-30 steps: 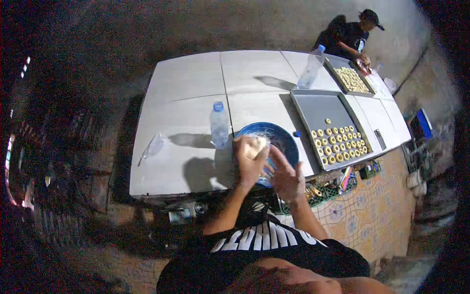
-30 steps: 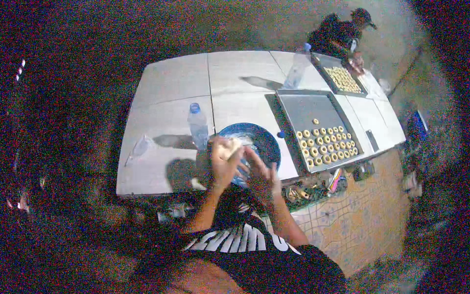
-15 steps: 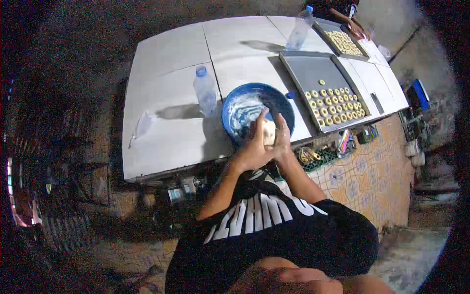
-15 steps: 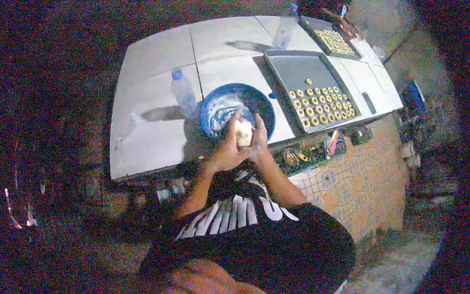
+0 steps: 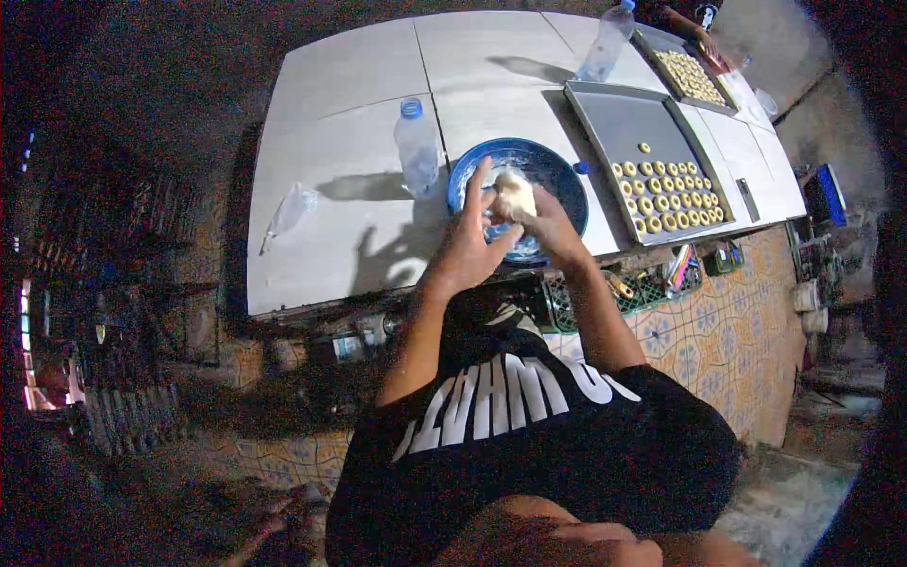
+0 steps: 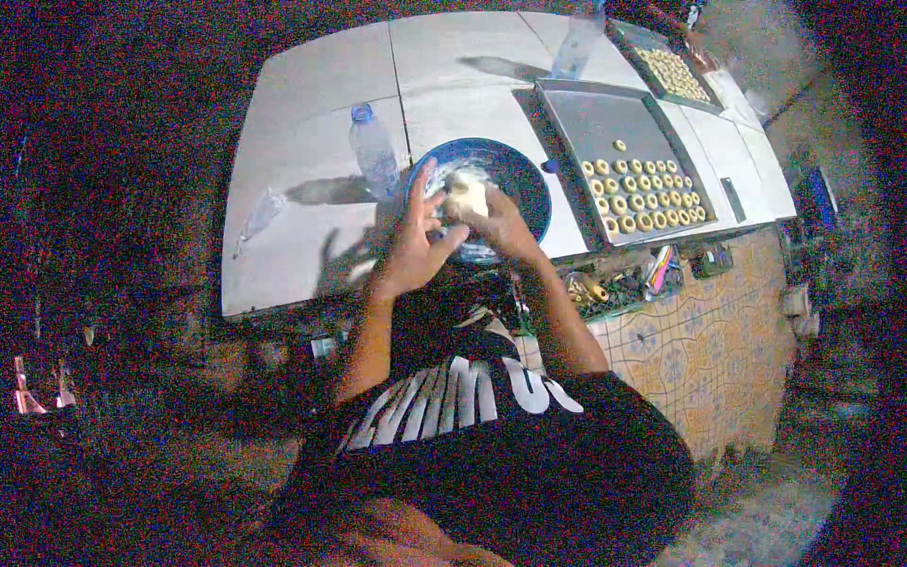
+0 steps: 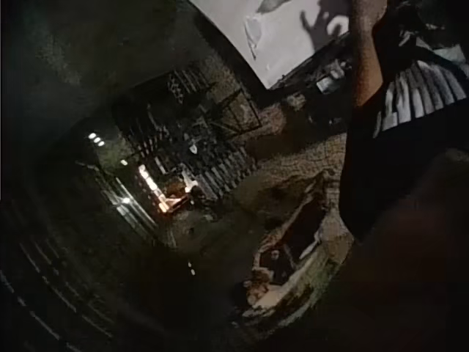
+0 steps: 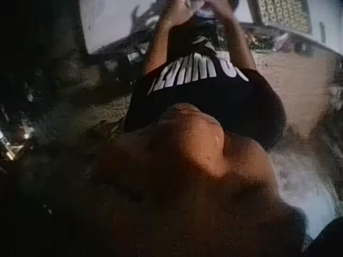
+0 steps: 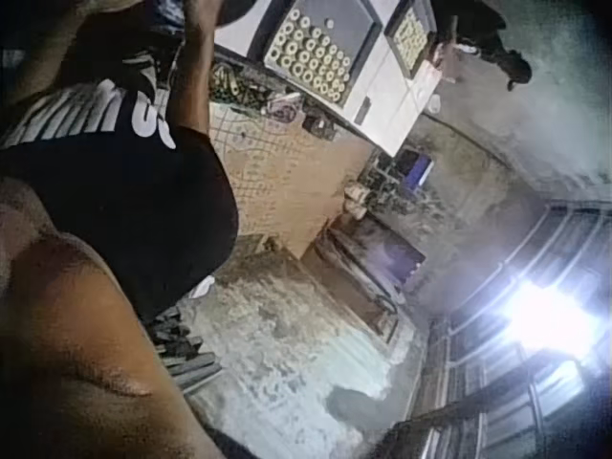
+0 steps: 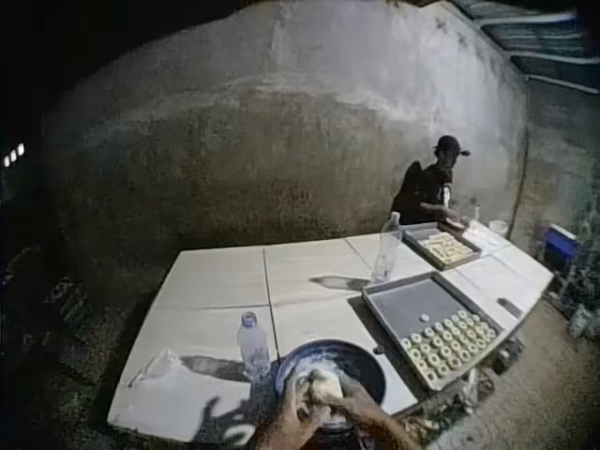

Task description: The person kneads and shapes dough by hand in a bowl, then places a shaped piece of dough onto a baking tray.

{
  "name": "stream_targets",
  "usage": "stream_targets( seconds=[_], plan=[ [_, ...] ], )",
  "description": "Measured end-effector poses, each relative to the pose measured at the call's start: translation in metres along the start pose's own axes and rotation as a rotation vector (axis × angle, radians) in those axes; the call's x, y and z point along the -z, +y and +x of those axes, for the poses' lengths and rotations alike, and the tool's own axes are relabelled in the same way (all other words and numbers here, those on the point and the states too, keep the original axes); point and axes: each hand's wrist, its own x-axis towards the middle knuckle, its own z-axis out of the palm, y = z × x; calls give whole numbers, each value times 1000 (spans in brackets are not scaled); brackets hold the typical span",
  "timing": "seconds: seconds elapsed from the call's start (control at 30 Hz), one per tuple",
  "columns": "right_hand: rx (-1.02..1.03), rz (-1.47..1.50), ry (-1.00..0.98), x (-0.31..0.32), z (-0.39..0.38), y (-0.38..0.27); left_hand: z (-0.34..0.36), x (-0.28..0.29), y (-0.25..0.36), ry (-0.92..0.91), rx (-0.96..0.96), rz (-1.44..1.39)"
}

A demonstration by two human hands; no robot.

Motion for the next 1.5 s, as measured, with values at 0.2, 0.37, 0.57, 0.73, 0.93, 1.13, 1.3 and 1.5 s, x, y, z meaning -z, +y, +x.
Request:
stream_targets(
  seconds=[0.2,0.37,0.57,0.73,0.93,1.13,1.3,1.5],
  plan=[
    [310,-245,617,65,37,42,1,15,-50,353,150,141],
    [308,-596,562,70,41,42,2,11,-116,429,156,305],
    [336,-1012,378,73,66,74,9,1,-131,289,449,238],
    [100,-1203,163,56,90,98,7,-8,-113,216,458,209],
    [69,-1243,325,15,103,71,7,-8,-101,71,381,476],
    [78,-1185,160,32,96,80,20,-31,-97,137,454,360],
    [162,-959,-265,10,74,65,14,-37,-145,475,465,51],
    [-60,-318,-412,67,69,70,14,-26,-149,483,392,-254]
  ],
)
